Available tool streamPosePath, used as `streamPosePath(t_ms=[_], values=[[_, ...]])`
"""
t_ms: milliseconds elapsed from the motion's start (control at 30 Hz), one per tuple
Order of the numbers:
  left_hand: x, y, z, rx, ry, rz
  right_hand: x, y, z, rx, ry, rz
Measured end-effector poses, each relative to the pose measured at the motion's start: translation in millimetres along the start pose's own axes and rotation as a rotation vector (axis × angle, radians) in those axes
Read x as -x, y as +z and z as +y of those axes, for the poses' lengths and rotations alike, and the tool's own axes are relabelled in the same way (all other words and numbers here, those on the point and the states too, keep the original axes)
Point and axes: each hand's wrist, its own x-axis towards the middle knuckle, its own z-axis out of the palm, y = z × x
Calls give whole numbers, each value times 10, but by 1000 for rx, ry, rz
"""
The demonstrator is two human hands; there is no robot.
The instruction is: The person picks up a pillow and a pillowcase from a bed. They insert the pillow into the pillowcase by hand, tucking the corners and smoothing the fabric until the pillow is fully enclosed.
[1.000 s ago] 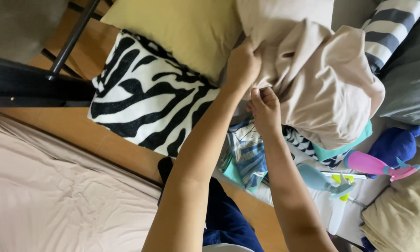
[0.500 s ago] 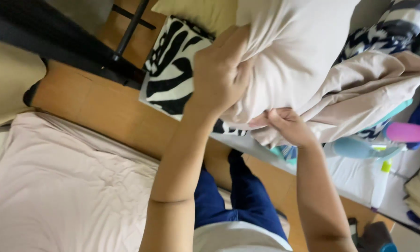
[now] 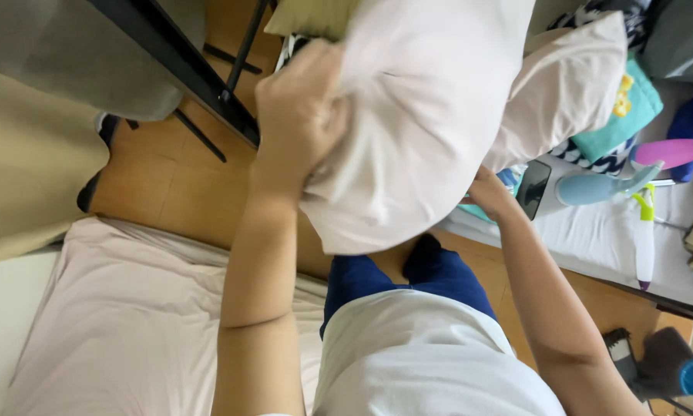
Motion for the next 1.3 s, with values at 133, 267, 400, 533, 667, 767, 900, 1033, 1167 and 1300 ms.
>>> streamPosePath(t_ms=[133, 267, 400, 533, 667, 767, 900, 1033, 1167, 1300], values=[[456, 81, -353, -38, -278, -52, -228, 118, 206, -178, 23, 19], [1289, 657, -746, -268, -799, -500, -479, 266, 385, -332, 142, -133], [1565, 1172, -657, -649, -780, -184, -953, 174, 516, -381, 165, -298], [1684, 2040, -361, -574, -519, 81, -1275, -282, 789, -181, 160, -296], [1510, 2739, 336, -313, -723, -241, -1631, -885, 1286, -79, 273, -124], [1449, 3228, 724, -198, -759, -272, -1606, -1193, 1366, -133, 343, -38], [1564, 3886, 1002, 90, -840, -330, -1668, -1375, 1437, -324, 400, 11], [1633, 4296, 1075, 148, -921, -284, -2649, -1785, 1927, -632, 331, -250], [1785, 4349, 1010, -97, -988, -137, -2430, -1932, 1251, -803, 140, -294], [1999, 4169, 808, -300, -800, 96, -1883, -2066, 223, -778, -130, -79]])
